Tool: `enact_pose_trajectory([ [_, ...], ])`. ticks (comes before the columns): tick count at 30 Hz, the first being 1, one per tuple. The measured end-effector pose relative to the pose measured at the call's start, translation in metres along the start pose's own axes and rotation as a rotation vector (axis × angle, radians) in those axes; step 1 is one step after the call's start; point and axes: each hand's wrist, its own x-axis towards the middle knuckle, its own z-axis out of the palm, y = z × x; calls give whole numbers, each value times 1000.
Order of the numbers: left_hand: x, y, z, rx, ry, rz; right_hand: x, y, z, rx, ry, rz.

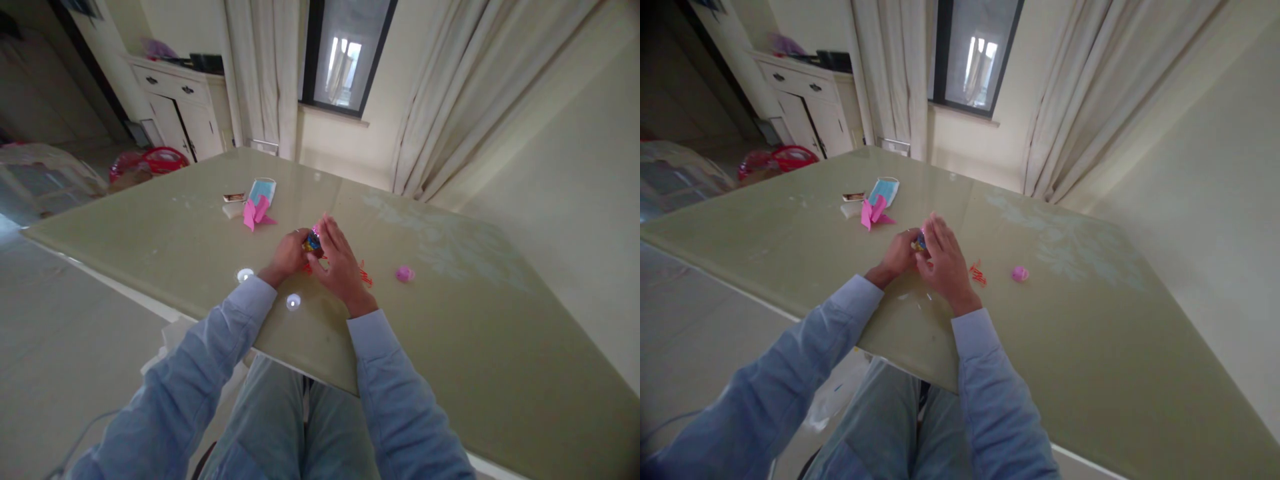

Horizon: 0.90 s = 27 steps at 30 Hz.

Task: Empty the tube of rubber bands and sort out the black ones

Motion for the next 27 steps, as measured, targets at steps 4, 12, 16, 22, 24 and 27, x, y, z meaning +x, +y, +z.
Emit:
enact_pose_trajectory([
  [4,0,2,-3,-24,24,30,1,0,-1,29,85,96],
  [12,-1,5,2,-3,42,62,3,2,-2,223,139,219],
  [16,-2,11,2,-98,63,75,4,0,-2,419,172,356],
  [22,0,24,-11,-594,-145,-2,10,9,-4,534,228,433],
  [24,2,26,-14,-752,-202,-62,14,13,-6,506,191,405],
  [27,6,25,-16,-872,-161,-149,23,15,-10,368,199,280],
])
